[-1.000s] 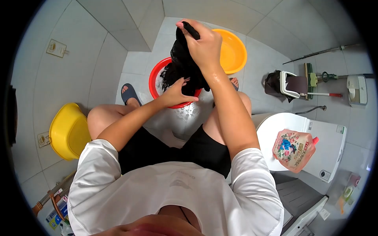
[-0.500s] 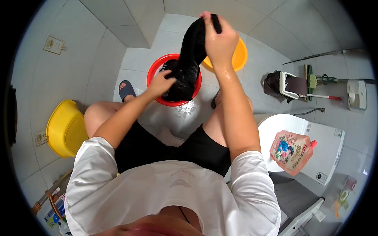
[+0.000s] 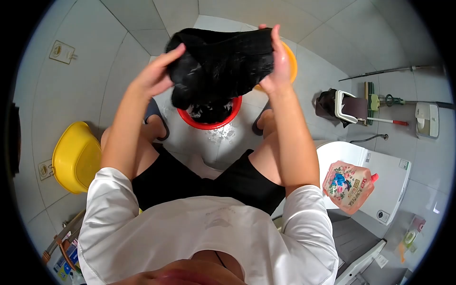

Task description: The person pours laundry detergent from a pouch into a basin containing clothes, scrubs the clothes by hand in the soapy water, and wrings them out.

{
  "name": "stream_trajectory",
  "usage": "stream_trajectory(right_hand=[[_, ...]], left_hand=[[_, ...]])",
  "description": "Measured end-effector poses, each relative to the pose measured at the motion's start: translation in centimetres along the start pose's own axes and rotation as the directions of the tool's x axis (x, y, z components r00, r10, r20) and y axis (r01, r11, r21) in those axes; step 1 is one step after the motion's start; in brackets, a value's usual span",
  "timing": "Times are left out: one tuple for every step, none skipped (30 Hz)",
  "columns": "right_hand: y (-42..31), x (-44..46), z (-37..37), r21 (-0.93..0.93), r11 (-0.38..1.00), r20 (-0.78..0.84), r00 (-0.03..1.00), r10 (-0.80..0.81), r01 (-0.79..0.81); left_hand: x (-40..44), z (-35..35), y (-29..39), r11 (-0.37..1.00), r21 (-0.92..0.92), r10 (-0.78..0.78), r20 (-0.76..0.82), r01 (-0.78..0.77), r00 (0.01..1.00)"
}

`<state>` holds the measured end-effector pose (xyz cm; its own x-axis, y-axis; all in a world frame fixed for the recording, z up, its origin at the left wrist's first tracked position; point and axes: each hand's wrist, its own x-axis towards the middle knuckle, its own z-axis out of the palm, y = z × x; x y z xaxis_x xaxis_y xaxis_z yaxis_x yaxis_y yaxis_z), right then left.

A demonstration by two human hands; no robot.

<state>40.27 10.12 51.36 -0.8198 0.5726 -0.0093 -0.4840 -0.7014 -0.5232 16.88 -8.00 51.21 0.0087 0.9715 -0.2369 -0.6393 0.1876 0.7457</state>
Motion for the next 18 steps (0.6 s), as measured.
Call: stream_trajectory(right_hand=[[1.5,-0.2,1.1,-0.016,0.999,-0.043,0.999,-0.033,0.032],[2.9,0.0,2.1,-0.138,0.988,-0.166,0.982,-0.091,0.069],[4.0,0.5,2.5,-0.298,0.949,-0.144,0.978,-0.154,0.105],[4.8,0.5,2.9,-0.405,0.897,-0.114,0.964,-0.239,0.175],[5.4,0.4,3.7,-0.505,0.829,-0.073,0.945,-0.319,0.241],[6.0,0.8,3.7,-0.542,0.775,-0.026,0.916,-0.401,0.324],[6.5,1.2,3.5,-0.508,0.758,0.025,0.887,-0.46,0.408],[6.9,1.0,3.5,-0.596,0.712,0.02,0.893,-0.449,0.372],[7.1,0.9,3.5,-0.676,0.659,0.014,0.899,-0.437,0.331],[7.1,0.7,2.9,-0.746,0.617,0.055,0.947,-0.318,0.25],[7.6,0.7,2.8,-0.729,0.645,0.057,0.96,-0.274,0.227],[7.7,0.6,2.7,-0.664,0.733,0.024,0.985,-0.173,0.145],[7.9,0.2,2.4,-0.589,0.806,-0.003,0.998,-0.07,0.055],[7.9,-0.3,2.4,-0.585,0.809,-0.006,0.997,-0.073,0.056],[7.6,-0.4,2.6,-0.668,0.744,0.001,1.0,0.001,0.0],[7.4,-0.5,2.8,-0.743,0.667,0.002,0.997,0.078,-0.051],[7.2,-0.6,2.9,-0.742,0.669,0.0,0.997,0.083,-0.055],[7.0,-0.6,3.2,-0.84,0.542,0.042,0.993,0.108,-0.023]], left_hand=[[1.0,0.6,-1.2,0.998,-0.056,-0.037,0.005,0.038,0.999],[1.7,1.4,-2.2,1.0,-0.008,0.028,-0.043,-0.029,0.999],[2.0,2.4,-2.4,1.0,0.014,-0.002,-0.083,0.004,0.997],[2.1,3.4,-2.8,0.999,0.05,0.018,-0.085,-0.014,0.996],[2.1,4.2,-2.9,0.996,0.086,0.039,-0.087,-0.031,0.995],[2.4,4.0,-3.2,0.983,0.177,0.071,-0.119,-0.049,0.99],[2.5,3.9,-3.2,0.983,0.175,0.075,-0.114,-0.054,0.991],[2.4,3.8,-3.0,0.98,0.173,0.115,-0.118,-0.094,0.986],[2.4,3.6,-2.8,0.976,0.17,0.155,-0.124,-0.133,0.98],[2.4,3.5,-2.6,0.966,0.169,0.219,-0.143,-0.194,0.965],[2.2,3.3,-2.2,0.966,0.17,0.22,-0.143,-0.195,0.965],[2.1,3.1,-1.7,0.952,0.245,0.227,-0.159,-0.184,0.961],[1.6,2.8,-1.3,0.933,0.319,0.231,-0.173,-0.168,0.957],[0.8,3.0,-0.7,0.894,0.424,0.231,-0.168,-0.142,0.958],[0.4,3.0,0.1,0.896,0.422,0.23,-0.173,-0.139,0.958],[0.0,2.7,0.7,0.871,0.486,0.166,-0.166,-0.066,0.972],[-0.2,2.3,1.1,0.837,0.547,0.099,-0.162,0.006,0.982],[-0.3,1.6,1.7,0.782,0.614,0.041,-0.228,0.111,0.973]])
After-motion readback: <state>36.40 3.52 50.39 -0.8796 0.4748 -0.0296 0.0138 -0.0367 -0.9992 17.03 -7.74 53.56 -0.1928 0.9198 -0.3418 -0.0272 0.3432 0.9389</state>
